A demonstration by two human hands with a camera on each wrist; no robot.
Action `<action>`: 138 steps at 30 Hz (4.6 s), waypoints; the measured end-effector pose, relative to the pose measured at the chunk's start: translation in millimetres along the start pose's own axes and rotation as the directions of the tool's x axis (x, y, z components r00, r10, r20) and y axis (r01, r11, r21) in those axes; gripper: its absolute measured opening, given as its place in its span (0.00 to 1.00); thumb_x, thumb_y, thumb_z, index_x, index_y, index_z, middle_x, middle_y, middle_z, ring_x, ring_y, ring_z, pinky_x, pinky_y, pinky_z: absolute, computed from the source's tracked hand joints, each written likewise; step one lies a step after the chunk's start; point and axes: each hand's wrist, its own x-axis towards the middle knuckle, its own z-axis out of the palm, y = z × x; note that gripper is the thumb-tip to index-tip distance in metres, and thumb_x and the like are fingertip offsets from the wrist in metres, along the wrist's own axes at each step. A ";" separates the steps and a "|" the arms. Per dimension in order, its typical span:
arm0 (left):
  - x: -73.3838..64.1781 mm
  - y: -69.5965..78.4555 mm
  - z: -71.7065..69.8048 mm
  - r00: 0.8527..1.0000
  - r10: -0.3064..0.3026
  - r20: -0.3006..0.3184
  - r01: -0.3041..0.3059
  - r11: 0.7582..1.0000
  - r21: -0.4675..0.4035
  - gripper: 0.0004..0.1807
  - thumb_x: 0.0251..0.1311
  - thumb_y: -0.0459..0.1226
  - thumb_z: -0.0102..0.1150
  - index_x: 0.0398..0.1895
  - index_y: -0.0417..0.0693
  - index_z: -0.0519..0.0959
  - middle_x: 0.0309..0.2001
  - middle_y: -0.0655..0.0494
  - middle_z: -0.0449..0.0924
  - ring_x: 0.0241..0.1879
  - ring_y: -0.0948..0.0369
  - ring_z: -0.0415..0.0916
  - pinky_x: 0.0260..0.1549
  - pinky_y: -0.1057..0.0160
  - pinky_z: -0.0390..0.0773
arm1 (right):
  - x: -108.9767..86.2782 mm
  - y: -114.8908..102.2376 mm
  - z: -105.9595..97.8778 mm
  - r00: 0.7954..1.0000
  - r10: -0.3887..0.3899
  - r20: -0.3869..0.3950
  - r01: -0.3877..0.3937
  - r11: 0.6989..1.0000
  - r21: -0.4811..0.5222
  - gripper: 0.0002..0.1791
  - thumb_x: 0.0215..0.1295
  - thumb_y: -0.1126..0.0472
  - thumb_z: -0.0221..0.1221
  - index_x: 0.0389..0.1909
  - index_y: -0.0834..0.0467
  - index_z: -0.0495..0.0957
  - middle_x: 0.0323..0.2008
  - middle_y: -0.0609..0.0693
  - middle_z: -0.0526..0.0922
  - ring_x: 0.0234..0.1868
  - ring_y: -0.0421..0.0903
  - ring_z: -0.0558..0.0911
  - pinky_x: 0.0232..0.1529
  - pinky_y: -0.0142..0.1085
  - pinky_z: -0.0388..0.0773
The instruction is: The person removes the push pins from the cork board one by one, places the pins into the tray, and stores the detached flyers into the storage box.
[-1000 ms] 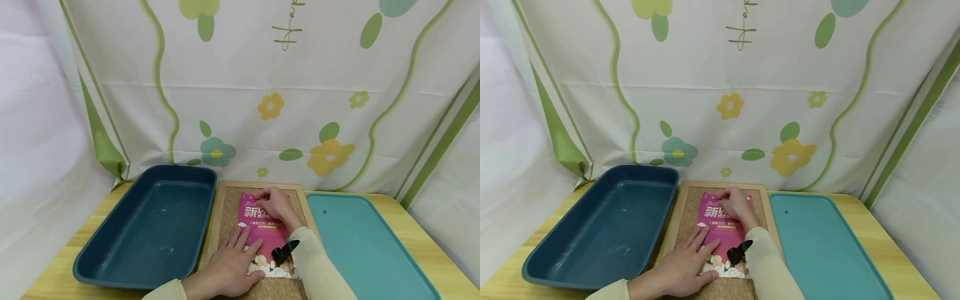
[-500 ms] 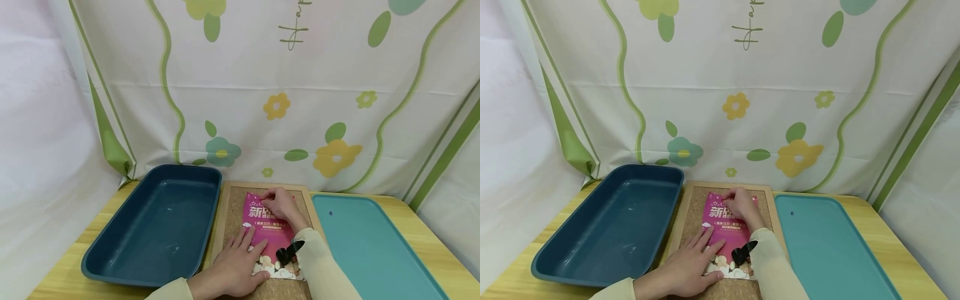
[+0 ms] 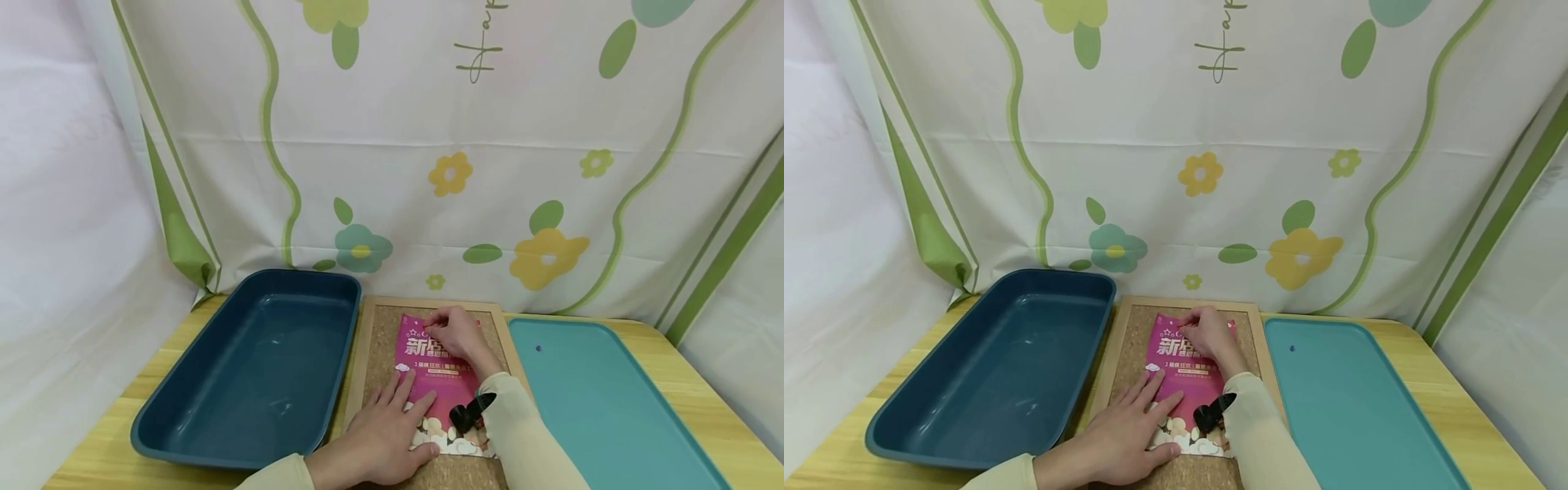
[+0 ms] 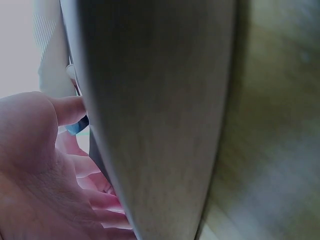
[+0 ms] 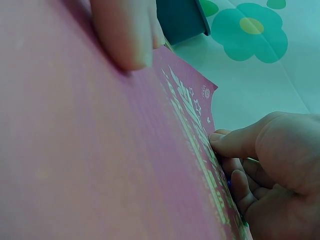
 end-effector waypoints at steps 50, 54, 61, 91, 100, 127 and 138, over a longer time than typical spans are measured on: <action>0.2 -1.6 1.5 1.000 -0.004 0.000 0.004 0.999 -0.034 0.42 0.67 0.66 0.59 0.82 0.71 0.63 0.87 0.51 0.49 0.86 0.42 0.46 0.77 0.30 0.59 | -11.2 2.1 -21.2 0.997 -0.034 -0.069 0.039 0.996 0.084 0.03 0.73 0.58 0.67 0.42 0.50 0.89 0.38 0.49 0.87 0.38 0.46 0.82 0.41 0.37 0.81; -0.4 -1.9 1.7 1.000 -0.004 -0.007 0.004 0.999 -0.039 0.43 0.66 0.66 0.60 0.82 0.70 0.63 0.87 0.51 0.49 0.86 0.41 0.46 0.77 0.30 0.59 | -12.8 4.4 -27.6 0.998 -0.022 -0.066 0.030 0.993 0.118 0.05 0.73 0.57 0.67 0.44 0.53 0.89 0.39 0.51 0.87 0.38 0.47 0.83 0.40 0.37 0.83; -0.3 -0.8 2.1 1.000 -0.002 -0.009 0.001 0.999 -0.033 0.43 0.65 0.65 0.60 0.82 0.70 0.63 0.87 0.50 0.49 0.86 0.41 0.46 0.77 0.30 0.59 | -17.6 16.2 -40.0 0.993 0.013 -0.114 0.003 0.991 0.136 0.06 0.74 0.59 0.66 0.45 0.56 0.88 0.40 0.53 0.87 0.39 0.47 0.82 0.38 0.36 0.81; -0.1 -0.4 2.4 1.000 0.013 -0.013 -0.013 0.999 -0.037 0.43 0.65 0.64 0.62 0.82 0.69 0.64 0.87 0.50 0.50 0.86 0.41 0.47 0.76 0.30 0.60 | -42.2 51.6 -109.5 0.970 0.024 -0.242 0.013 0.989 0.150 0.10 0.74 0.63 0.65 0.49 0.65 0.87 0.41 0.59 0.90 0.41 0.53 0.88 0.38 0.35 0.82; 0.6 -0.5 2.3 1.000 0.008 -0.007 -0.008 0.999 -0.039 0.42 0.66 0.64 0.61 0.82 0.69 0.64 0.87 0.50 0.49 0.86 0.41 0.46 0.77 0.30 0.59 | -49.0 80.4 -132.3 0.971 0.043 -0.233 -0.026 0.997 0.076 0.11 0.72 0.63 0.66 0.47 0.68 0.86 0.34 0.53 0.91 0.33 0.40 0.85 0.31 0.33 0.80; -0.5 2.9 0.0 1.000 0.003 0.009 -0.003 0.999 -0.036 0.42 0.67 0.64 0.60 0.82 0.71 0.63 0.87 0.52 0.49 0.86 0.43 0.46 0.77 0.31 0.59 | -54.1 148.6 -136.5 0.946 0.224 -0.235 -0.222 0.974 0.035 0.14 0.71 0.57 0.67 0.48 0.63 0.90 0.45 0.58 0.91 0.39 0.41 0.82 0.37 0.34 0.75; -1.4 1.9 0.1 1.000 0.013 -0.005 -0.013 0.999 -0.044 0.42 0.67 0.63 0.60 0.83 0.69 0.63 0.87 0.51 0.49 0.86 0.42 0.46 0.77 0.31 0.60 | -52.7 147.6 -136.4 0.950 0.230 -0.210 -0.231 0.973 0.020 0.13 0.72 0.57 0.66 0.47 0.62 0.90 0.50 0.62 0.90 0.49 0.54 0.84 0.40 0.35 0.75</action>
